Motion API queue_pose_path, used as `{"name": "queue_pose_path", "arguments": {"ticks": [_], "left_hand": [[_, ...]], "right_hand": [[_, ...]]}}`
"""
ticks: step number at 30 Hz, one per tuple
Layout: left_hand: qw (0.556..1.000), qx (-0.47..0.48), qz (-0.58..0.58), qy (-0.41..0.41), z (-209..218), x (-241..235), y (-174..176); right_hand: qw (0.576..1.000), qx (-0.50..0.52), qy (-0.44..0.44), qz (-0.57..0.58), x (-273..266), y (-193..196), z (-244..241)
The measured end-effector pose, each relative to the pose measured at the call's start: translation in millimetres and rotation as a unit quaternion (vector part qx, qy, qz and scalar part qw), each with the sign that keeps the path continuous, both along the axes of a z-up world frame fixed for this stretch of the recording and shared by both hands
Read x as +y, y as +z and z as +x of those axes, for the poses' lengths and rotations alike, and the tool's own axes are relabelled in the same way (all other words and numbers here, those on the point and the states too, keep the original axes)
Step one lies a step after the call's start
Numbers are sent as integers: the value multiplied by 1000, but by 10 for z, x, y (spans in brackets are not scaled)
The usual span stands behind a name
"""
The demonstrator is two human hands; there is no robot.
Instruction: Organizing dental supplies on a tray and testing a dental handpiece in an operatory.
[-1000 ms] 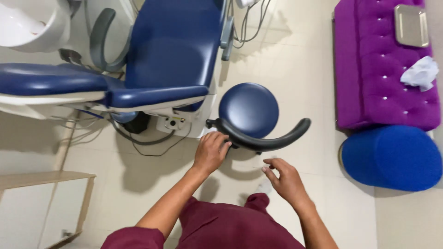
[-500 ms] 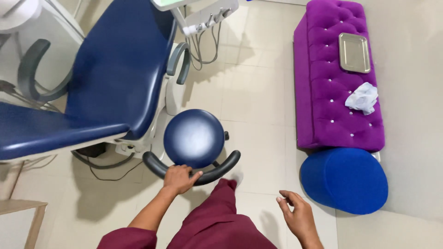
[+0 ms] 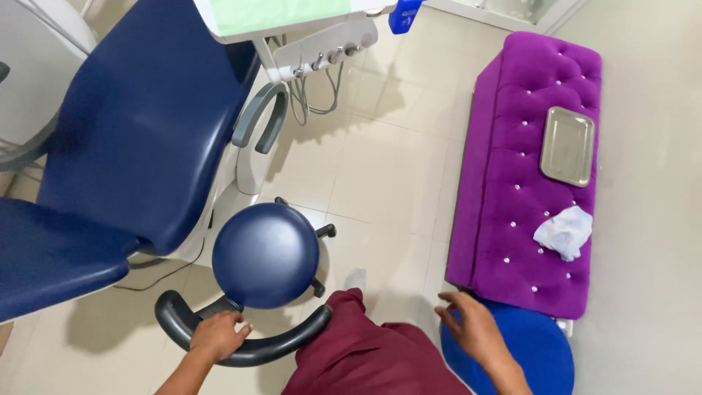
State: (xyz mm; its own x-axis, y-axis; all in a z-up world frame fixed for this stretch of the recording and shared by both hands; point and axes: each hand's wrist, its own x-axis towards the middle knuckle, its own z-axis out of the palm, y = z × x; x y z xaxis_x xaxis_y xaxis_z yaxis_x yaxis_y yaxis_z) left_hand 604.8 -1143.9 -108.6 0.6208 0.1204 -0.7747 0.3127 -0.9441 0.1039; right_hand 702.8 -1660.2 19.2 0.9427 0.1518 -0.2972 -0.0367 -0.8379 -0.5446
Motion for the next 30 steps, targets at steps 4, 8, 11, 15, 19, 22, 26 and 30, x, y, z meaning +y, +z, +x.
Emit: {"name": "queue_pose_path", "arguments": {"ticks": [4, 8, 11, 15, 19, 22, 26, 30], "left_hand": [[999, 35, 2, 10, -65, 171, -399], [991, 125, 38, 30, -50, -128, -267], [971, 225, 83, 12, -58, -361, -381], [960, 192, 87, 186, 128, -911, -566], [933, -18, 13, 359, 1064, -1492, -595], [920, -196, -13, 339, 2008, -1788, -395], [870, -340, -83, 348, 3259, -1715, -658], [832, -421, -99, 348, 4497, -1401, -804]], "right_hand": [[998, -55, 35, 3, -82, 218, 902], [999, -7, 47, 13, -186, 102, 1632], [992, 1, 119, 28, -273, -159, 2189], [979, -25, 196, 59, -319, -170, 2920], [974, 9, 219, 56, -231, -116, 3653], [966, 18, 253, 50, -112, -41, 3952], [961, 18, 270, 53, 42, -37, 4232], [968, 47, 244, 17, 249, -103, 4391]]}}
